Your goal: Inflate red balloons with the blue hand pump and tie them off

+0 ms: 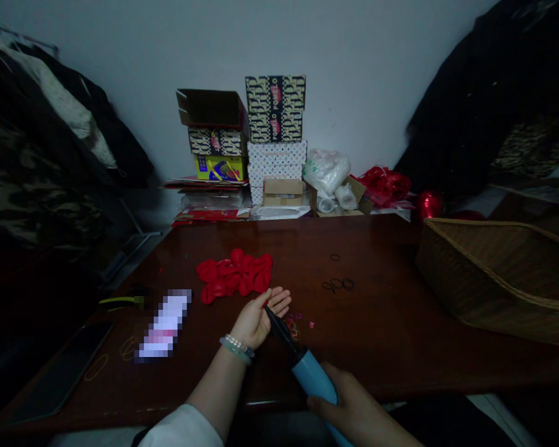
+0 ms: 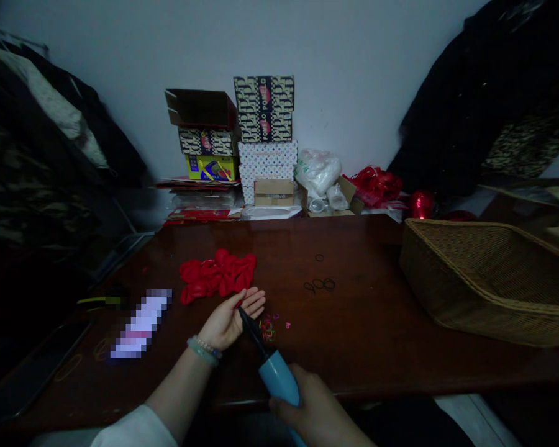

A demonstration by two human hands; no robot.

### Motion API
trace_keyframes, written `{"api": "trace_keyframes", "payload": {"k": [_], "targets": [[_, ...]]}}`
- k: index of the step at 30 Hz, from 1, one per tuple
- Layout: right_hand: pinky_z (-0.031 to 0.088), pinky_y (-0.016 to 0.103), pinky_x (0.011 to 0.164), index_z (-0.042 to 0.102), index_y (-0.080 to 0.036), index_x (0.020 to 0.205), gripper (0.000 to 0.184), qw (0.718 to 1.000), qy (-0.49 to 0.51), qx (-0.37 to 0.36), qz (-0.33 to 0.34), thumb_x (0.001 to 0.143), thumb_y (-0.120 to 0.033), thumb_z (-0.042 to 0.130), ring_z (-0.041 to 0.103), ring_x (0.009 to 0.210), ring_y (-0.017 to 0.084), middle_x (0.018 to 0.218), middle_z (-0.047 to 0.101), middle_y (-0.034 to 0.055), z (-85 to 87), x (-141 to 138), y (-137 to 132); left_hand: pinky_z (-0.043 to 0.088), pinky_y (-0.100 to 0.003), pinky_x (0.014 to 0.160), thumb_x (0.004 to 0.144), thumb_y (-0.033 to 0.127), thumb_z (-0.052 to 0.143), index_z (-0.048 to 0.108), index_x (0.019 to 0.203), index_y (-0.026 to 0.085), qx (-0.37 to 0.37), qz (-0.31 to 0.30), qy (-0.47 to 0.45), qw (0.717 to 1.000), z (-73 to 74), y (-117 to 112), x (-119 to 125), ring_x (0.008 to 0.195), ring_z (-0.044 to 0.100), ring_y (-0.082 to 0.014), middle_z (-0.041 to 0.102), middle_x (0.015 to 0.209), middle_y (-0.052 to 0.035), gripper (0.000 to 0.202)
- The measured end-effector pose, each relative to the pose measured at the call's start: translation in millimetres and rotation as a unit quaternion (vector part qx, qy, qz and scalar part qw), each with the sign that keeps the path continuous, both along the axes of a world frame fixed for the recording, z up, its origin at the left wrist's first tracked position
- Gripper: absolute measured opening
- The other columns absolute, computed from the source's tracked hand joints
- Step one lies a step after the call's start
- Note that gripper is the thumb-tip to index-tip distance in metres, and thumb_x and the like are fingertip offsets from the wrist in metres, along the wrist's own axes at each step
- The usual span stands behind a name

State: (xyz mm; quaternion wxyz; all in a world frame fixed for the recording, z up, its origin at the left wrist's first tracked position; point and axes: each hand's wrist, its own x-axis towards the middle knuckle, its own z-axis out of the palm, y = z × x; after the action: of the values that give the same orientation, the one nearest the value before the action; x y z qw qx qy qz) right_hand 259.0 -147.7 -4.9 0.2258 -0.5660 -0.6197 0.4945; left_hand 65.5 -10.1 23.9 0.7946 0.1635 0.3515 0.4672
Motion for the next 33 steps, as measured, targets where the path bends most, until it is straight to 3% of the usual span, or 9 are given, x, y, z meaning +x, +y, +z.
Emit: {"api": "trace_keyframes", "payload": {"k": [7,13,22,27,33], "targets": [[0.039,0.024,0.062,0.060,-0.018,0.094,0.024,1.000,0.004,0.014,0.004,0.080,-0.038,0.061,0.056,0.071,0.014,0.081,0.063,0.0005,1.9,1.5,3.0,0.050,-0.035,0.089,0.089,0.028,0.054,0.063,0.101,0.007,0.013,-0.009,0.068,0.998,-6.7,-2.6,6.8,0.107,0.064,-0.0274,0.062,0.121,-0.0211,0.025],[0.039,0.025,0.063,0.058,-0.020,0.101,0.028,0.999,-0.016,0.027,-0.004,0.079,-0.037,0.062,0.056,0.069,0.015,0.080,0.064,0.0000,8.2,3.2,4.4,0.050,-0.036,0.086,0.090,0.023,0.046,0.069,0.099,0.007,0.056,-0.054,0.114,0.990,-10.7,-12.5,18.5,0.115,0.058,-0.0300,0.059,0.127,-0.0213,0.029],[0.043,0.028,0.073,0.057,-0.020,0.110,0.035,0.990,0.139,0.013,-0.010,0.081,-0.039,0.062,0.057,0.086,0.018,0.098,0.063,0.0034,14.6,-19.3,3.0,0.031,-0.042,0.108,0.083,0.023,0.048,0.071,0.106,0.012,0.121,-0.071,0.047,0.989,7.0,-11.6,16.5,0.127,0.048,-0.0298,0.055,0.134,-0.0153,0.034],[0.044,0.027,0.066,0.058,-0.017,0.104,0.035,0.977,0.205,-0.048,-0.010,0.081,-0.044,0.060,0.058,0.076,0.017,0.086,0.065,0.0031,18.1,-34.4,7.9,0.030,-0.040,0.109,0.083,0.027,0.047,0.072,0.104,0.008,0.121,-0.063,0.016,0.991,14.2,-10.1,9.9,0.128,0.047,-0.0291,0.055,0.133,-0.0159,0.037],[0.045,0.028,0.069,0.058,-0.020,0.107,0.039,0.995,0.090,0.013,-0.038,0.072,-0.032,0.068,0.060,0.078,0.018,0.091,0.067,0.0030,21.4,-40.6,13.2,0.027,-0.039,0.110,0.086,0.050,0.050,0.076,0.080,0.010,0.140,-0.053,0.113,0.982,17.2,-7.4,1.4,0.126,0.048,-0.0307,0.062,0.123,-0.0175,0.049]]}}
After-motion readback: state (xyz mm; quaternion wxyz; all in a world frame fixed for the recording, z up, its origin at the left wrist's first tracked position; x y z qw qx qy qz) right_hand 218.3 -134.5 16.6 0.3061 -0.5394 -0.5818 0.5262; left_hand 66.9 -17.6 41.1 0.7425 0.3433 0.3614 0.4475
